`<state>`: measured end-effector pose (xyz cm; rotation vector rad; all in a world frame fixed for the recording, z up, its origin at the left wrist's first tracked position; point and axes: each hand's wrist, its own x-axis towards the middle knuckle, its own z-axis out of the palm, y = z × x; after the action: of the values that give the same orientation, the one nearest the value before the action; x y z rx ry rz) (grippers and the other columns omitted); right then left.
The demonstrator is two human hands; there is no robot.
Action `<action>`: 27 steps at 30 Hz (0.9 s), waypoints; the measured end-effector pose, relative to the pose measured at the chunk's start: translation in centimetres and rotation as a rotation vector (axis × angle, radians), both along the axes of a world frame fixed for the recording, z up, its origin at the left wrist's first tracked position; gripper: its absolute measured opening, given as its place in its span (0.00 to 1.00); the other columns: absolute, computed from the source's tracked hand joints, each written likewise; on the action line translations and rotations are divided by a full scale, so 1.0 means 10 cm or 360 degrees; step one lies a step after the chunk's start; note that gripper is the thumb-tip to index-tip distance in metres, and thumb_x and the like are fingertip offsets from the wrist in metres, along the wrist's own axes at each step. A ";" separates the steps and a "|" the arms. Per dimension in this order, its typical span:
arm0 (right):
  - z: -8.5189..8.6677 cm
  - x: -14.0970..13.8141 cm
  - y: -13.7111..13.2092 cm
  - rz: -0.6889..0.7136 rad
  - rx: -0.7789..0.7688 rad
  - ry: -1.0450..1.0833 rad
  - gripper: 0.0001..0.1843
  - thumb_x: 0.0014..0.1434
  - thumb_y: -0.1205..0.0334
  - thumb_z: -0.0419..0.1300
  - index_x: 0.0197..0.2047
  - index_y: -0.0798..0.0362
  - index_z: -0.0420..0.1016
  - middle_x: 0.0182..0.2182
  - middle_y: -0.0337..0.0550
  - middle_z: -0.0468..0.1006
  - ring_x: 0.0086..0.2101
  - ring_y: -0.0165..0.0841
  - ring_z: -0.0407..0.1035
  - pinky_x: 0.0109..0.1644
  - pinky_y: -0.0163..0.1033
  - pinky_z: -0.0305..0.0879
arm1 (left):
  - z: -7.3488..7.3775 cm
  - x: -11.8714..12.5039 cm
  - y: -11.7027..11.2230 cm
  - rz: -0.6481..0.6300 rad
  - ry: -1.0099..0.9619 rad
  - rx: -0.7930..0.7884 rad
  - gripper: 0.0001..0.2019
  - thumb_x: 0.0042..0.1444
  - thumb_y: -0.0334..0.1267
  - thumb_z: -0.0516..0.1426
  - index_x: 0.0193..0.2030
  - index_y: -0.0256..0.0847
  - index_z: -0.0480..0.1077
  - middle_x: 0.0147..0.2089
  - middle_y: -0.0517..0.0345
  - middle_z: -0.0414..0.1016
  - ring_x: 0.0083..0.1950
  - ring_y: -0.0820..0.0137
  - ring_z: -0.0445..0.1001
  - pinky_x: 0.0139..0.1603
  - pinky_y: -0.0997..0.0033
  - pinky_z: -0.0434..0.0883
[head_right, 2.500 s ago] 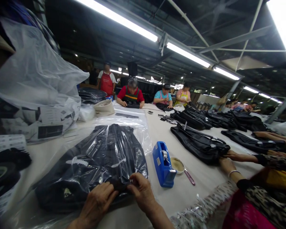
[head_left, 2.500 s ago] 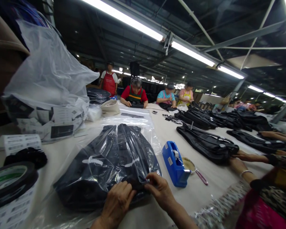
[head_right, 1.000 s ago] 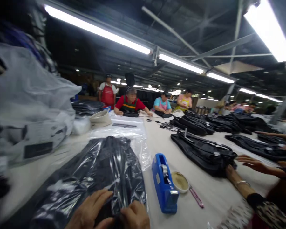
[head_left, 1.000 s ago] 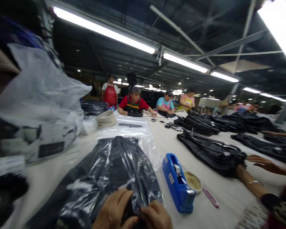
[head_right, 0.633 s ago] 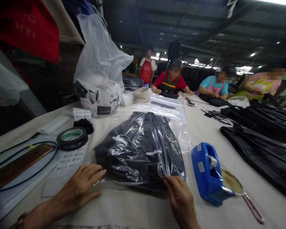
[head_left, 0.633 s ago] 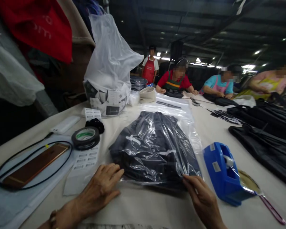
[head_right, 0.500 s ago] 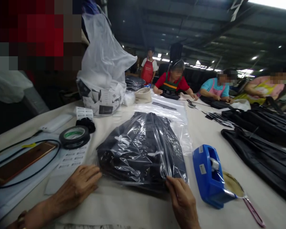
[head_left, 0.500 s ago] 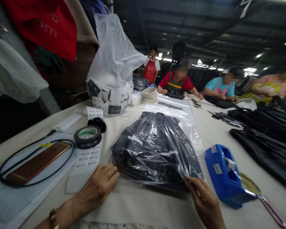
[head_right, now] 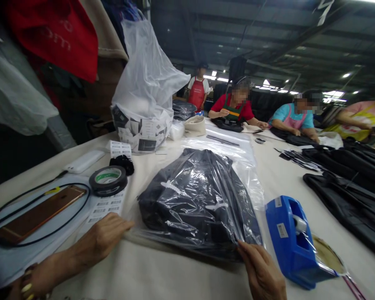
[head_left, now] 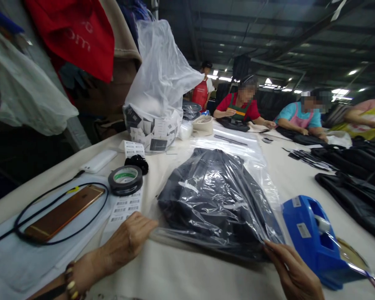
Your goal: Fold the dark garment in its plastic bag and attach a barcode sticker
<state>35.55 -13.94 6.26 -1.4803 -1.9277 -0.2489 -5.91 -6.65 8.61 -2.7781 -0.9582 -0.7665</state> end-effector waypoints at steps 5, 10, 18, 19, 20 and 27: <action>0.05 0.12 0.00 -0.0173 0.0063 0.0085 0.16 0.61 0.47 0.53 0.39 0.47 0.75 0.32 0.36 0.77 0.30 0.28 0.74 0.36 0.27 0.68 | 0.11 0.14 0.00 -0.0065 -0.0071 -0.0373 0.13 0.59 0.24 0.43 0.39 0.39 0.66 0.29 0.61 0.73 0.30 0.73 0.71 0.34 0.71 0.65; 0.03 0.12 0.00 -0.0194 0.0007 0.0216 0.16 0.59 0.46 0.54 0.39 0.47 0.76 0.32 0.38 0.77 0.30 0.30 0.74 0.35 0.30 0.69 | -0.09 0.27 -0.15 0.0053 -0.0084 -0.0001 0.10 0.59 0.35 0.51 0.47 0.34 0.63 0.38 0.51 0.72 0.40 0.64 0.71 0.43 0.61 0.66; -0.04 0.16 -0.01 -0.0184 0.0011 0.0197 0.17 0.59 0.45 0.53 0.41 0.47 0.75 0.33 0.37 0.77 0.31 0.30 0.73 0.38 0.31 0.67 | -0.24 -0.07 -0.02 0.0207 -0.0144 0.0437 0.12 0.55 0.19 0.47 0.37 0.38 0.65 0.36 0.54 0.69 0.42 0.67 0.67 0.42 0.64 0.67; -0.04 0.16 -0.01 -0.0183 0.0003 0.0203 0.17 0.59 0.45 0.53 0.41 0.47 0.75 0.33 0.37 0.77 0.31 0.30 0.73 0.38 0.31 0.67 | -0.17 -0.13 0.02 0.0224 -0.0173 0.0447 0.12 0.55 0.18 0.47 0.35 0.38 0.65 0.35 0.55 0.69 0.40 0.68 0.67 0.41 0.65 0.67; -0.04 0.16 -0.01 -0.0184 -0.0007 0.0212 0.17 0.59 0.45 0.53 0.41 0.47 0.75 0.33 0.37 0.77 0.31 0.30 0.73 0.38 0.31 0.67 | -0.09 -0.19 0.04 0.0265 -0.0186 0.0461 0.12 0.54 0.18 0.47 0.33 0.39 0.64 0.34 0.56 0.68 0.39 0.68 0.67 0.40 0.65 0.67; -0.07 0.16 0.00 -0.0206 -0.0011 0.0259 0.18 0.58 0.44 0.54 0.41 0.47 0.76 0.33 0.38 0.77 0.31 0.31 0.73 0.37 0.33 0.68 | 0.01 0.02 -0.28 0.0113 -0.0232 0.0191 0.13 0.57 0.28 0.50 0.49 0.37 0.63 0.45 0.48 0.70 0.50 0.61 0.66 0.51 0.55 0.65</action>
<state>37.14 -13.89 5.58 -1.5815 -1.7093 -0.1742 -5.73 -9.42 8.74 -2.6012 -0.9932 -0.9922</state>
